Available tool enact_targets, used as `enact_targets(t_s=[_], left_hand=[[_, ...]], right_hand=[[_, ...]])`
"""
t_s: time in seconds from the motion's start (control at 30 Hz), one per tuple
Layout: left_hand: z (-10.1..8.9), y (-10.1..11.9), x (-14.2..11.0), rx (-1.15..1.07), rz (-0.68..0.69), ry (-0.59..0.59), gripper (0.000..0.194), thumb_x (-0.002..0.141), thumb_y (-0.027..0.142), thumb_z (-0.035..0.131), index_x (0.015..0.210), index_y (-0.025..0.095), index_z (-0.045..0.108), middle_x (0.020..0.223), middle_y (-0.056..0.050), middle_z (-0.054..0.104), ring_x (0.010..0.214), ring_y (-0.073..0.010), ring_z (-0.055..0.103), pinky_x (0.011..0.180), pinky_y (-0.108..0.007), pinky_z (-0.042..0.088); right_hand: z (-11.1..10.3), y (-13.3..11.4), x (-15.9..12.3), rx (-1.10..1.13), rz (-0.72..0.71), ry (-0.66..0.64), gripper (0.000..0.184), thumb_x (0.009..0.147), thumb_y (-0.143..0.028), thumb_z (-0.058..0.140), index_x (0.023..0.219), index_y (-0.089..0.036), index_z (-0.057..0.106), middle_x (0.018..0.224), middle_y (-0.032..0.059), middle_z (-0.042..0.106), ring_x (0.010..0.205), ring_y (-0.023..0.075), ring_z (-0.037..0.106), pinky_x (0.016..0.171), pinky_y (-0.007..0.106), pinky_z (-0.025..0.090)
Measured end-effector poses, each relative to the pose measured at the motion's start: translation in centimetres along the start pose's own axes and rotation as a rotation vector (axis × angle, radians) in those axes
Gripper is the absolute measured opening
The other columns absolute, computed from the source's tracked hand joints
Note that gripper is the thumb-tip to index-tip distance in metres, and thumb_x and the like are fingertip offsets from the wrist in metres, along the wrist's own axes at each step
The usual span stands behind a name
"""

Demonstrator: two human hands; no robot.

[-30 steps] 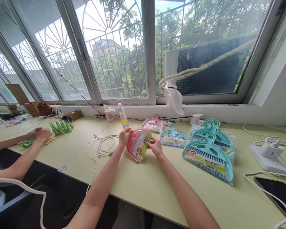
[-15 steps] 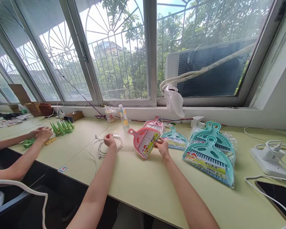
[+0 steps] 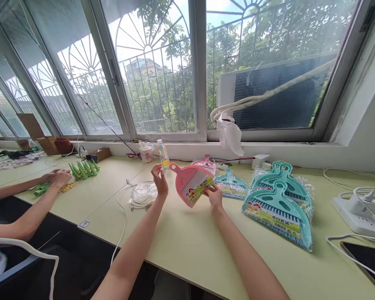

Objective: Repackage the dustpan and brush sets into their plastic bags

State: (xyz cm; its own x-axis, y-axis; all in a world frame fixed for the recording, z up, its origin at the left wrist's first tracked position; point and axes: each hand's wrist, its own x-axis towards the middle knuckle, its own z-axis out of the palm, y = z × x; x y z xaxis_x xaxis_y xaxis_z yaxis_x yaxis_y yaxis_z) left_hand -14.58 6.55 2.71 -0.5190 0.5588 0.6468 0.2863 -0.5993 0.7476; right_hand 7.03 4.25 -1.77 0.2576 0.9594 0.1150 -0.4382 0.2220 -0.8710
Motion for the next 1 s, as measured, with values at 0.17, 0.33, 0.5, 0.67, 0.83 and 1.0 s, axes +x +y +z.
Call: enact_targets(t_s=[0.17,0.33,0.5,0.67,0.83,1.0], left_hand=[[3.5,-0.8,-2.7,-0.327,-0.296,-0.504,0.038,0.087,0.051,0.054,0.111,0.022,0.058,0.11,-0.009,0.063,0.106,-0.0251,0.057,0.094,-0.037,0.042],[3.7,-2.3,-2.3,-0.307,-0.385,-0.394,0.031,0.085,0.044,0.057,0.104,0.02,0.057,0.1,-0.008,0.064,0.092,-0.0207,0.06,0.086,-0.033,0.046],[2.1,-1.3,-1.3,-0.106,-0.334,-0.102,0.042,0.088,0.048,0.052,0.121,0.021,0.049,0.078,-0.003,0.064,0.074,-0.0189,0.062,0.075,-0.031,0.045],[1.2,-0.2,-0.9,-0.054,-0.22,0.009,0.039,0.089,0.051,0.05,0.118,0.024,0.05,0.073,-0.001,0.063,0.067,-0.0168,0.061,0.071,-0.028,0.043],[1.4,-0.1,-0.9,-0.057,-0.189,0.031,0.038,0.089,0.05,0.052,0.115,0.023,0.05,0.072,-0.001,0.064,0.066,-0.0165,0.062,0.069,-0.026,0.042],[1.5,0.3,-1.8,0.063,-0.115,0.019,0.037,0.092,0.051,0.046,0.115,0.023,0.047,0.074,0.0,0.063,0.066,-0.0157,0.062,0.066,-0.025,0.041]], right_hand=[[-0.7,-0.5,0.6,0.018,-0.058,0.0,0.042,0.048,-0.034,0.085,0.084,-0.02,0.068,0.083,0.0053,0.074,0.08,0.0233,0.069,0.076,0.041,0.059],[-0.8,-0.4,0.9,-0.089,0.008,-0.119,0.033,0.051,-0.035,0.081,0.076,-0.018,0.068,0.081,0.0056,0.074,0.078,0.0233,0.068,0.073,0.04,0.057],[-0.9,0.1,0.7,-0.37,0.013,-0.291,0.03,0.056,-0.025,0.071,0.085,-0.019,0.069,0.088,0.0056,0.073,0.073,0.0221,0.066,0.062,0.035,0.053],[-1.5,-0.6,0.7,-0.658,-0.078,-0.388,0.042,0.057,-0.021,0.072,0.098,-0.022,0.066,0.092,0.0023,0.069,0.06,0.0162,0.061,0.061,0.032,0.05],[-2.7,-1.5,0.8,-1.173,-0.32,-0.122,0.056,0.062,-0.017,0.074,0.115,-0.024,0.06,0.094,0.005,0.063,0.079,0.0209,0.061,0.069,0.03,0.045],[-2.0,-1.9,-0.4,-1.512,-0.508,0.034,0.038,0.079,-0.024,0.065,0.116,-0.02,0.055,0.109,0.0119,0.056,0.087,0.0235,0.06,0.067,0.03,0.043]])
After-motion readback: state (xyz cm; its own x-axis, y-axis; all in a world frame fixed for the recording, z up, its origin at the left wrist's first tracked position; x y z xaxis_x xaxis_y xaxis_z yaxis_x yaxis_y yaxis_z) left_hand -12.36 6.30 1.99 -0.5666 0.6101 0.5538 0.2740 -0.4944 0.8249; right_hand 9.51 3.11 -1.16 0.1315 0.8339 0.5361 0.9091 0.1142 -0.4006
